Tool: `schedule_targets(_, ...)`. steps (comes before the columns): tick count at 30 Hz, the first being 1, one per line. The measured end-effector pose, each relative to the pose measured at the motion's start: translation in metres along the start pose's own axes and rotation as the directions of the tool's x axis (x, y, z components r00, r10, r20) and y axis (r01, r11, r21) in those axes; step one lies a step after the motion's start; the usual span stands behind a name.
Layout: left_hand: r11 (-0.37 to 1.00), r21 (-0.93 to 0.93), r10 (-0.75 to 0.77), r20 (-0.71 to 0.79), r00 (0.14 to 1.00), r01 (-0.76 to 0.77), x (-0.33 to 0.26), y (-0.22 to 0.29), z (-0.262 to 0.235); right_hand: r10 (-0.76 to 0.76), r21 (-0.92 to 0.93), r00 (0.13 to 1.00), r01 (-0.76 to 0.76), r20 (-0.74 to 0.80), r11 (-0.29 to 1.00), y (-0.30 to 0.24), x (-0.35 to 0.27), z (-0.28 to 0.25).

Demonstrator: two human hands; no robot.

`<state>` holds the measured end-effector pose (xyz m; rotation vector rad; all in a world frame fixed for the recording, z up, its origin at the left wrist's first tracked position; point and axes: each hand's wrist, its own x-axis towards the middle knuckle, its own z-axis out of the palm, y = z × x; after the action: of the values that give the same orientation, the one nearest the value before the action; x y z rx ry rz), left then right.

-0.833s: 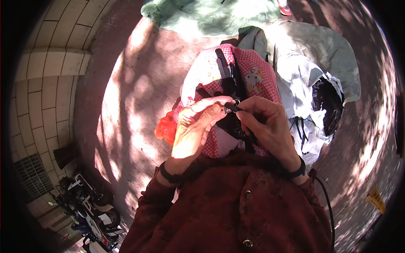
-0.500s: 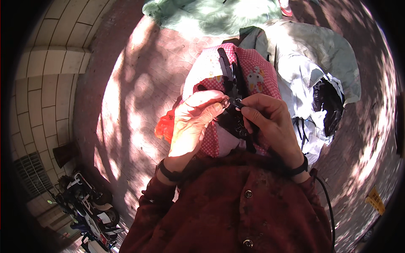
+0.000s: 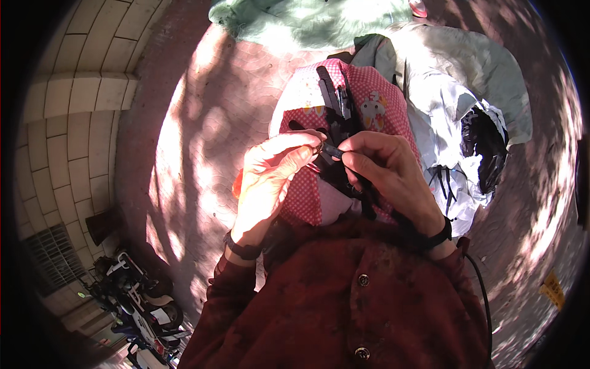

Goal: The person threads a black strap through a small plastic buckle by hand, then reaches into a white bag to retrieve another strap and repeats the process.

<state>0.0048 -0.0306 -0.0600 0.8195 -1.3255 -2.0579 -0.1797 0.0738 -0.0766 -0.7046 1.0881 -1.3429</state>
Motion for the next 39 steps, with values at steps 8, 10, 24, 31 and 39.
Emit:
schedule_targets(8, 0.982, -0.142, -0.110, 0.087, 0.990, 0.122, 0.000, 0.004, -0.003, 0.056, 0.138, 0.994, -0.068, 0.090, 0.988, -0.001, -0.003, -0.006)
schedule_targets(10, 0.973, -0.189, -0.109, 0.116, 0.987, 0.130, 0.001, 0.000, -0.006, 0.080, 0.189, 0.989, -0.102, 0.121, 0.977, -0.001, -0.004, -0.007)
schedule_targets(24, 0.996, -0.027, -0.078, 0.201, 0.976, 0.085, 0.006, -0.001, -0.008, 0.196, 0.402, 0.951, -0.280, 0.238, 0.872, 0.009, 0.001, -0.014)
schedule_targets(31, 0.958, 0.287, -0.026, 0.128, 0.991, -0.012, 0.008, 0.009, -0.001, 0.156, 0.405, 0.965, -0.231, 0.210, 0.885, 0.011, 0.001, -0.009)
schedule_targets(39, 0.976, 0.213, 0.022, 0.070, 0.997, -0.037, 0.006, 0.007, 0.001, 0.076, 0.393, 0.985, -0.131, 0.154, 0.910, 0.011, 0.000, -0.004)
